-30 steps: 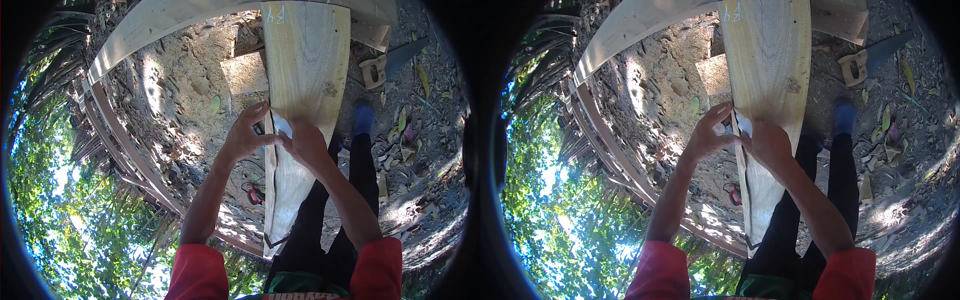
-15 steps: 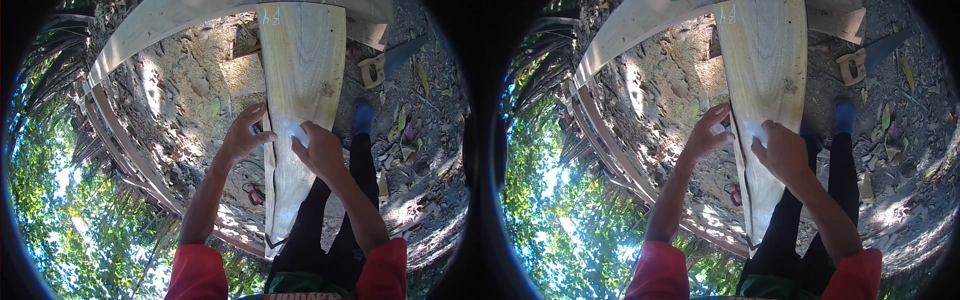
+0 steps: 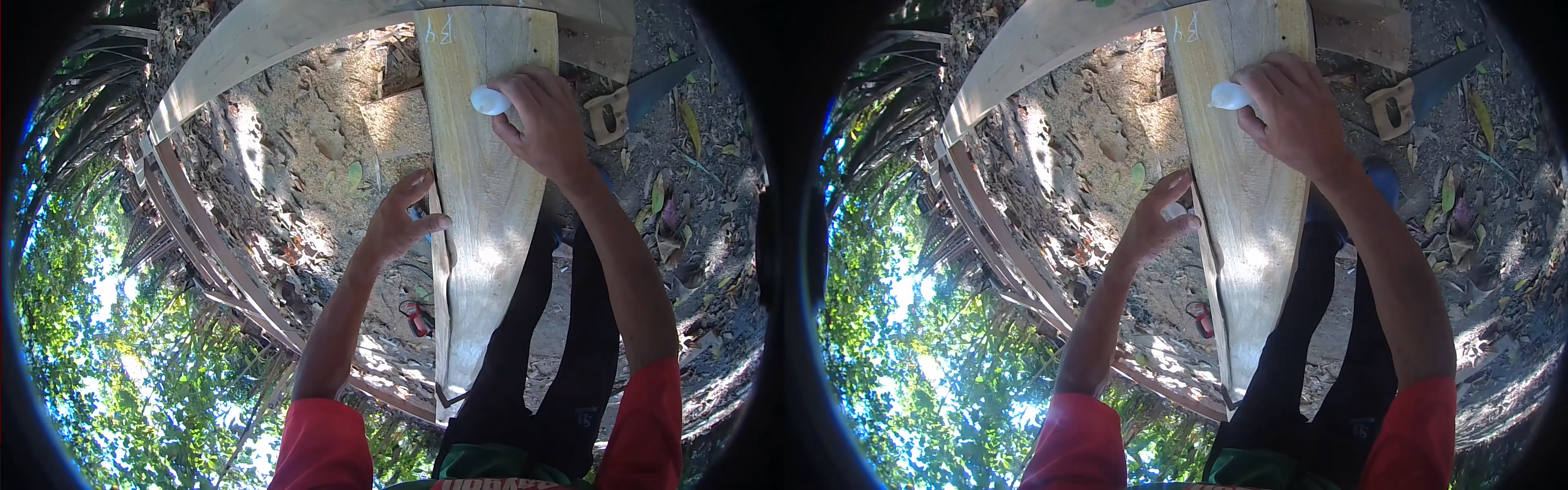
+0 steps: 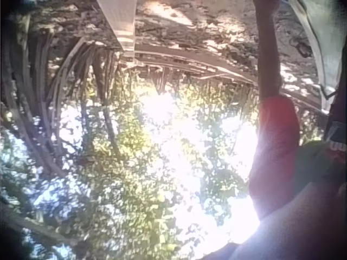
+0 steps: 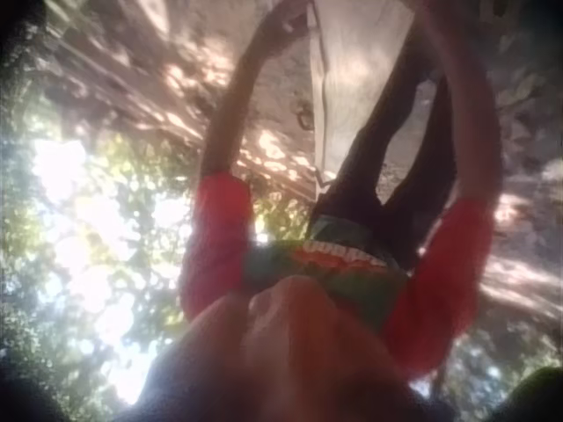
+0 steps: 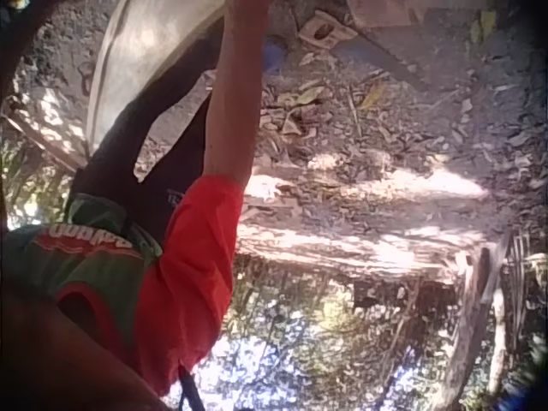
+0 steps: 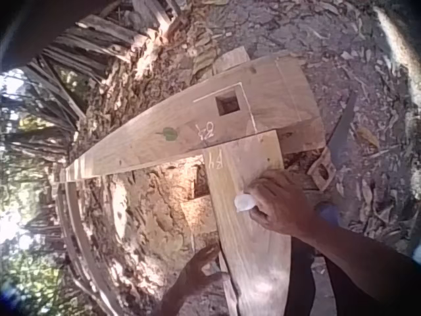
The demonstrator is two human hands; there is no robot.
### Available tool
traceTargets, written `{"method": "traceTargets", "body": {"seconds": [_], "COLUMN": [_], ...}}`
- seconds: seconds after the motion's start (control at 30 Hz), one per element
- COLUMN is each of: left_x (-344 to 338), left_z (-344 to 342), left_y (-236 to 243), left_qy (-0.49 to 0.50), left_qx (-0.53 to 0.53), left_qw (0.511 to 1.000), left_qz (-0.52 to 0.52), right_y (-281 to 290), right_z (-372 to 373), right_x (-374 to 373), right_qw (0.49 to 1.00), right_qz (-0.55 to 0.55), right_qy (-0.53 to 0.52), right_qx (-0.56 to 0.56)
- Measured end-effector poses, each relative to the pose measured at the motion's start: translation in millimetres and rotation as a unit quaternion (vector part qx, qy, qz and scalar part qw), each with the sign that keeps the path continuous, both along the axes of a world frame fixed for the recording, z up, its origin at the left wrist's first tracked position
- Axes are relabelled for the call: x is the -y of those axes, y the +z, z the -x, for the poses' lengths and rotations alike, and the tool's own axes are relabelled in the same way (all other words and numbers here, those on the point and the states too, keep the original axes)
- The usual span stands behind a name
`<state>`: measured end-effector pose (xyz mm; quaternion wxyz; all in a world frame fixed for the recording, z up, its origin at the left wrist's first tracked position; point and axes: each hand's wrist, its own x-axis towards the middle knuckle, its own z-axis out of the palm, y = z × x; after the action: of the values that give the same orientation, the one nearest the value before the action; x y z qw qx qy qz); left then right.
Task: The person saws a piece of lumber and applies a liquid adhesive to it.
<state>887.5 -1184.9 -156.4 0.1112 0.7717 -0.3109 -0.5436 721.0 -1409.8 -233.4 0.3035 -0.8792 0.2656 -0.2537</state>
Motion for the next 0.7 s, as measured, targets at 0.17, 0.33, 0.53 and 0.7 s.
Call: {"method": "traceTargets", "body": {"seconds": [0.17, 0.33, 0.53, 0.7], "left_x": [2.1, 0.1, 5.7, 4.8], "left_z": [1.9, -1.6, -2.4, -1.8], "left_y": [-0.1, 1.2, 1.2, -0.1], "left_qy": [-0.001, -0.024, 0.008, -0.005], "left_qx": [-0.005, 0.018, -0.043, -0.040], "left_qw": [1.000, 1.000, 0.999, 0.999], "left_qz": [0.001, 0.007, 0.025, 0.025], "right_y": [1.4, 6.8, -8.4, -8.6], "right_z": [7.0, 45.0, 61.1, 32.6], "right_x": [-1.2, -26.3, -86.7, -109.4], "right_qw": [1.000, 0.996, 0.905, 0.821], "right_qz": [0.006, -0.020, -0.331, -0.473], "right_qy": [-0.008, -0.067, -0.266, -0.314], "right_qx": [0.007, 0.048, 0.018, 0.069]}}
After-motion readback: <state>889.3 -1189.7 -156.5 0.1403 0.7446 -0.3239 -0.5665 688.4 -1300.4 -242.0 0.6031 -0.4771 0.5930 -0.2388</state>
